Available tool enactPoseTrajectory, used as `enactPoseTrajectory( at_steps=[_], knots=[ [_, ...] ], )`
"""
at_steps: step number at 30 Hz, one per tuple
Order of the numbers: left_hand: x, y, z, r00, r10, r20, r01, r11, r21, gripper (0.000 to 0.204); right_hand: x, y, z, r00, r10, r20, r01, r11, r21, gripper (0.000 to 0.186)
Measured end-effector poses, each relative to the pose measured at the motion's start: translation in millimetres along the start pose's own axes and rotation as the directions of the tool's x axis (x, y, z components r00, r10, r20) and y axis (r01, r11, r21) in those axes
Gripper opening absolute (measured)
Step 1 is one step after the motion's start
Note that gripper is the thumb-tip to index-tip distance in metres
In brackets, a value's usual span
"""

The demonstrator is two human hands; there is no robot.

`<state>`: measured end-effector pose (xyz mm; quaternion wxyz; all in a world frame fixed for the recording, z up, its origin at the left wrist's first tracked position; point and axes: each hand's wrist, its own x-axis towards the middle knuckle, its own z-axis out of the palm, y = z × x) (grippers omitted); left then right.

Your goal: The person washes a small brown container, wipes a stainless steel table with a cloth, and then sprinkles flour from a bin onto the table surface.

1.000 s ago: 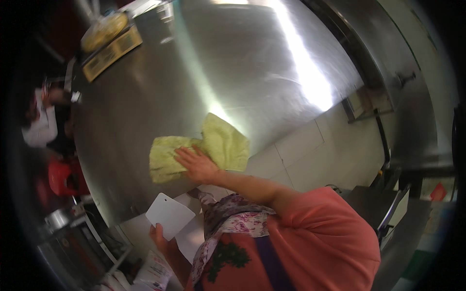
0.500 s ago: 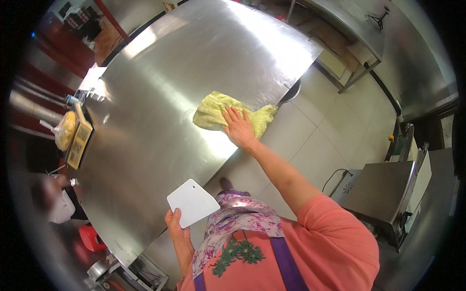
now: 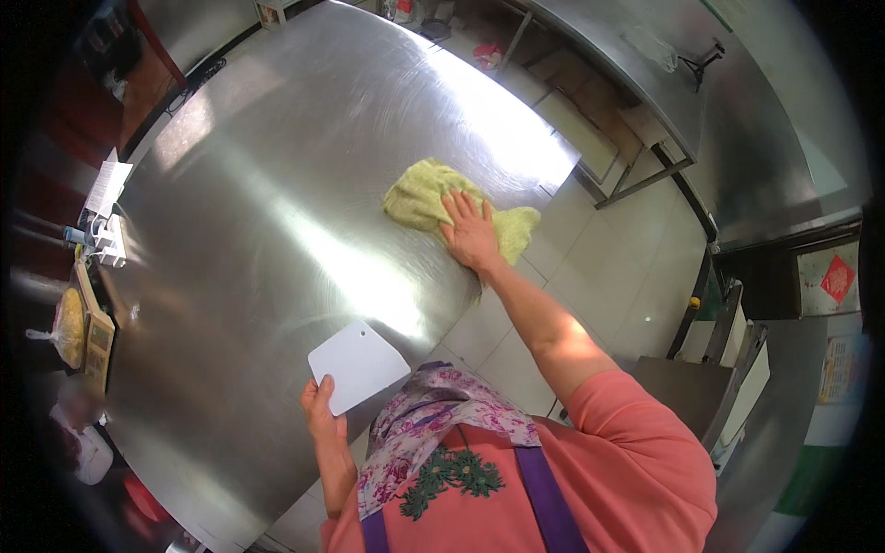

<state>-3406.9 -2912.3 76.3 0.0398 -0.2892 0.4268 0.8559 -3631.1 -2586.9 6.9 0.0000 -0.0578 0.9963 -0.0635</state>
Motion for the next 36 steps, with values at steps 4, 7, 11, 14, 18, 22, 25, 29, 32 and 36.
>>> enactPoseTrajectory(
  at_steps=[4, 7, 11, 14, 18, 22, 25, 29, 32, 36],
  knots=[
    [41, -1, 30, 0.998, 0.000, -0.055, 0.002, 0.999, 0.035, 0.021, 62, 50, -3, 0.999, -0.008, -0.033, 0.008, 1.000, -0.001, 0.054],
    [64, 0, 59, 0.991, 0.054, -0.125, -0.049, 0.998, 0.043, 0.019, 114, 87, 1, 0.998, -0.012, -0.062, 0.014, 1.000, 0.025, 0.054],
    [77, -2, 93, 0.962, 0.127, -0.242, -0.116, 0.991, 0.061, 0.019, 197, 140, 2, 0.997, -0.006, -0.079, 0.003, 0.999, -0.040, 0.053],
    [77, -13, 117, 0.913, 0.183, -0.366, -0.163, 0.983, 0.085, 0.017, 266, 176, 10, 0.984, -0.022, -0.176, 0.012, 0.998, -0.059, 0.053],
    [65, -44, 155, 0.758, 0.261, -0.598, -0.291, 0.956, 0.049, 0.015, 343, 208, 19, 0.973, -0.014, -0.229, -0.012, 0.994, -0.109, 0.052],
    [58, -70, 166, 0.566, 0.247, -0.786, -0.355, 0.934, 0.038, 0.017, 364, 210, 21, 0.958, -0.045, -0.284, 0.041, 0.999, -0.021, 0.049],
    [40, -83, 150, 0.373, 0.225, -0.900, -0.340, 0.936, 0.093, 0.027, 284, 164, 5, 0.961, -0.224, -0.161, 0.235, 0.971, 0.049, 0.048],
    [44, -80, 129, 0.173, 0.203, -0.964, -0.421, 0.900, 0.114, 0.033, 121, 95, -10, 0.691, -0.710, 0.134, 0.612, 0.674, 0.414, 0.060],
    [55, -65, 104, 0.052, 0.216, -0.975, -0.493, 0.855, 0.163, 0.034, 37, 8, -21, 0.110, -0.964, 0.241, 0.829, 0.223, 0.513, 0.060],
    [70, -40, 92, -0.072, 0.206, -0.976, -0.548, 0.809, 0.212, 0.033, 26, -99, 10, -0.152, -0.988, 0.021, 0.802, -0.110, 0.587, 0.055]
  ],
)
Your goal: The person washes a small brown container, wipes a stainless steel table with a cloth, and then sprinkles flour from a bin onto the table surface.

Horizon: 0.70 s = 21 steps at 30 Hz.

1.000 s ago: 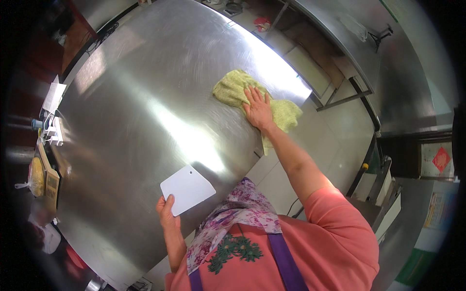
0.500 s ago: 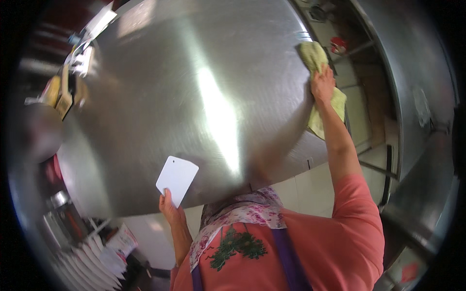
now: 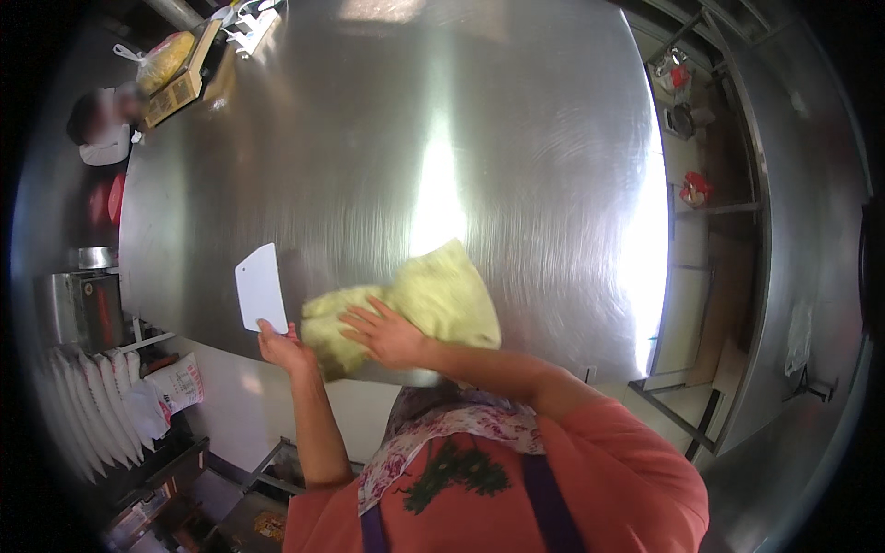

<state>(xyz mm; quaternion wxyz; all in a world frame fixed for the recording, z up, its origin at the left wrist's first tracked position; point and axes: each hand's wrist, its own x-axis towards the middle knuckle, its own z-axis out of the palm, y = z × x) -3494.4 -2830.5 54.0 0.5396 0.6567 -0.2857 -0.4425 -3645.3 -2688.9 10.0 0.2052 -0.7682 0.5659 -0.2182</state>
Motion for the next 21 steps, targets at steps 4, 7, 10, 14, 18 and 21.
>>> enactPoseTrajectory(
  at_steps=[4, 7, 10, 14, 18, 21],
  knots=[
    [-1, 5, 39, 0.990, 0.083, -0.112, -0.071, 0.992, 0.107, 0.029, 54, 126, -59, 0.966, 0.225, -0.128, -0.251, 0.935, -0.249, 0.047],
    [33, -22, 30, 0.968, 0.228, -0.102, -0.176, 0.913, 0.367, 0.035, 3, 231, -145, 0.587, 0.626, -0.514, -0.766, 0.634, -0.104, 0.043],
    [43, -51, 24, 0.878, 0.478, -0.008, -0.390, 0.725, 0.568, 0.037, -145, 329, -182, 0.211, 0.587, -0.782, -0.962, 0.266, -0.060, 0.041],
    [34, -62, 27, 0.792, 0.581, 0.188, -0.546, 0.538, 0.642, 0.037, -349, 339, -160, -0.106, 0.666, -0.738, -0.903, -0.375, -0.208, 0.045],
    [35, -63, 22, 0.869, 0.477, 0.131, -0.375, 0.462, 0.803, 0.039, -261, 251, -126, -0.118, 0.695, -0.709, -0.988, -0.152, 0.015, 0.057],
    [36, -60, 22, 0.868, 0.476, 0.141, -0.343, 0.370, 0.864, 0.039, -120, 188, -116, 0.164, 0.769, -0.618, -0.941, 0.310, 0.137, 0.062]
  ],
)
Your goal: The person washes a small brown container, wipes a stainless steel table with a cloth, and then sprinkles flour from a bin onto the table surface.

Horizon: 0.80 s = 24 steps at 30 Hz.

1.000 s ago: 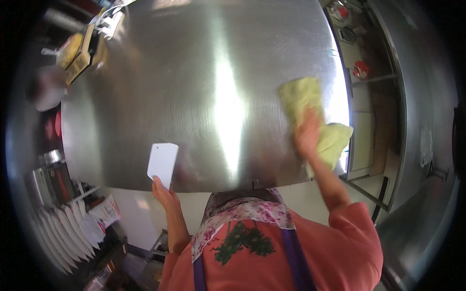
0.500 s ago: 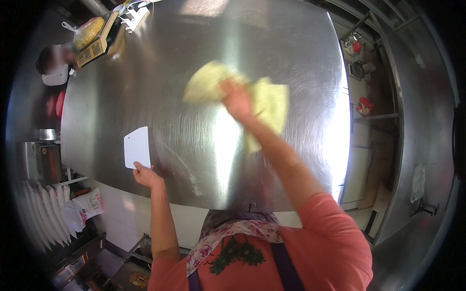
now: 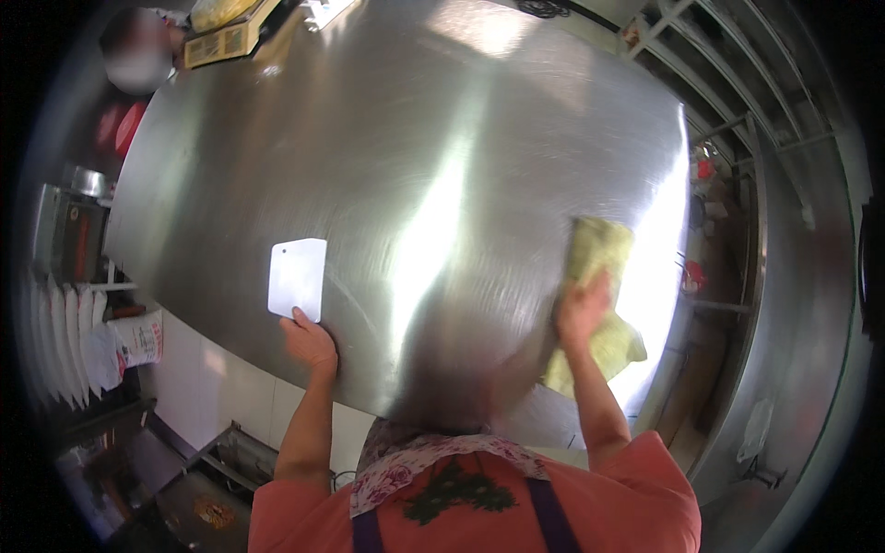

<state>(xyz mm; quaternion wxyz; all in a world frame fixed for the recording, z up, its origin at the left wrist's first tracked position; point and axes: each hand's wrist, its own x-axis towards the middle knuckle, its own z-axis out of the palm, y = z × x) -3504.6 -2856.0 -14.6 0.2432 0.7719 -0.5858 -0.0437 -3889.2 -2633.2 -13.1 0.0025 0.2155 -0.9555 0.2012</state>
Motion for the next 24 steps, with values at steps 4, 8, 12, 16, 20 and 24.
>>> enactPoseTrajectory(
  at_steps=[4, 8, 12, 16, 20, 24],
  knots=[
    [4, 7, 0, 0.999, 0.001, 0.034, 0.005, 0.985, -0.173, 0.034, -13, -171, 53, 0.792, -0.582, 0.186, 0.580, 0.811, 0.069, 0.057],
    [7, 3, 6, 0.997, 0.007, 0.073, 0.003, 0.990, -0.139, 0.033, -17, -316, 120, 0.568, -0.784, 0.250, 0.754, 0.617, 0.224, 0.054],
    [4, 2, 9, 0.998, -0.029, 0.054, 0.039, 0.982, -0.184, 0.033, 0, -407, 164, 0.342, -0.915, 0.215, 0.865, 0.396, 0.309, 0.051],
    [2, -4, 8, 0.993, -0.047, 0.107, 0.061, 0.989, -0.137, 0.032, 57, -447, 198, 0.391, -0.903, 0.180, 0.857, 0.428, 0.287, 0.050],
    [2, 1, 8, 0.992, -0.070, 0.101, 0.088, 0.980, -0.178, 0.033, 181, -418, 214, 0.642, -0.753, 0.142, 0.760, 0.650, 0.009, 0.051],
    [2, -4, 14, 0.996, -0.059, 0.061, 0.066, 0.991, -0.113, 0.035, 316, -280, 182, 0.859, -0.511, 0.028, 0.510, 0.850, -0.130, 0.047]
  ],
)
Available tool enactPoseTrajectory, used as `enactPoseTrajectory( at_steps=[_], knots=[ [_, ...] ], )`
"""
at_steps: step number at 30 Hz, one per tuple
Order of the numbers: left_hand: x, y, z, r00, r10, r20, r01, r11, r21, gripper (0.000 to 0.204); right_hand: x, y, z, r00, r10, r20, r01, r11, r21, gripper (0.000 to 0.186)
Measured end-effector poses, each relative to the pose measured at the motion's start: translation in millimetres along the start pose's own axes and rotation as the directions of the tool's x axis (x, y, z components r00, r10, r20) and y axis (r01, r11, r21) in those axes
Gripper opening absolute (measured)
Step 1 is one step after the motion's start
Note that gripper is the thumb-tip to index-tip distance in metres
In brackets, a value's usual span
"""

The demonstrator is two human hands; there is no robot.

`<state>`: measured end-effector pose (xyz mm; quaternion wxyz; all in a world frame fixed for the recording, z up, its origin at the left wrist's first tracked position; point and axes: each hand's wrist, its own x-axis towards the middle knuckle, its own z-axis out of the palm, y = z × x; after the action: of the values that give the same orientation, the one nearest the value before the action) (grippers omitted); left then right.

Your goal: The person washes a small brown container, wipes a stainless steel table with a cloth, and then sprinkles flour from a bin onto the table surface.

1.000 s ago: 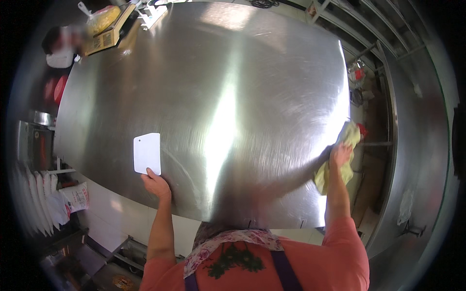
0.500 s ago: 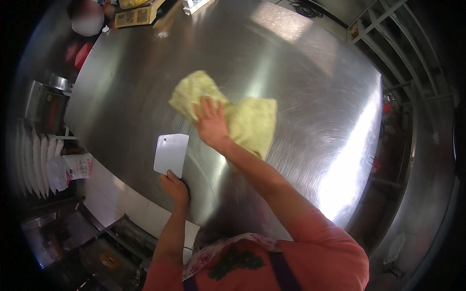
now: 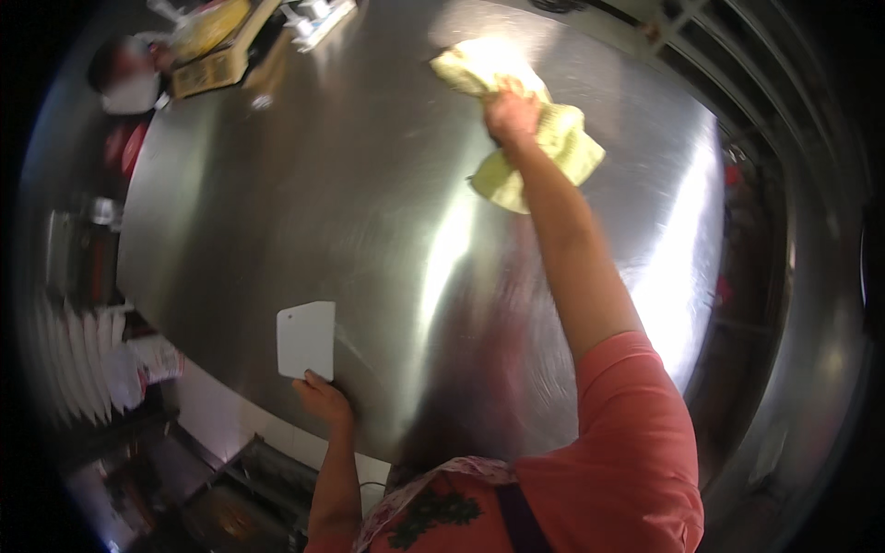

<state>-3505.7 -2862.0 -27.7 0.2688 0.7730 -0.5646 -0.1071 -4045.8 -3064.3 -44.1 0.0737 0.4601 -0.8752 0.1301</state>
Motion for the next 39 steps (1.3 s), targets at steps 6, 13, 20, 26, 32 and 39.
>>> enactPoseTrajectory(
  at_steps=[6, 13, 20, 26, 32, 39],
  knots=[
    [-3, -9, -2, 0.999, 0.050, -0.012, -0.048, 0.994, 0.100, 0.037, -154, 288, -72, 0.831, 0.514, -0.212, -0.532, 0.846, -0.036, 0.044],
    [-5, 5, -11, 0.995, 0.084, 0.050, -0.089, 0.990, 0.113, 0.040, -504, 387, -186, 0.851, 0.419, -0.317, -0.505, 0.819, -0.271, 0.024],
    [-12, 5, -22, 0.988, 0.139, 0.074, -0.149, 0.977, 0.155, 0.043, -744, 327, -189, 0.577, 0.708, -0.406, -0.812, 0.447, -0.375, 0.019],
    [-14, 3, -26, 0.992, 0.098, 0.074, -0.108, 0.983, 0.146, 0.043, -719, 223, -233, -0.192, 0.919, -0.345, -0.976, -0.144, 0.161, 0.023],
    [-14, -12, -25, 0.976, 0.211, 0.059, -0.210, 0.977, -0.025, 0.046, -720, 81, -233, 0.293, 0.846, -0.447, -0.946, 0.325, -0.003, 0.035],
    [-8, -34, -25, 0.962, 0.251, 0.108, -0.215, 0.940, -0.264, 0.044, -775, -42, -232, 0.951, 0.301, 0.070, -0.282, 0.754, 0.592, 0.028]
  ],
)
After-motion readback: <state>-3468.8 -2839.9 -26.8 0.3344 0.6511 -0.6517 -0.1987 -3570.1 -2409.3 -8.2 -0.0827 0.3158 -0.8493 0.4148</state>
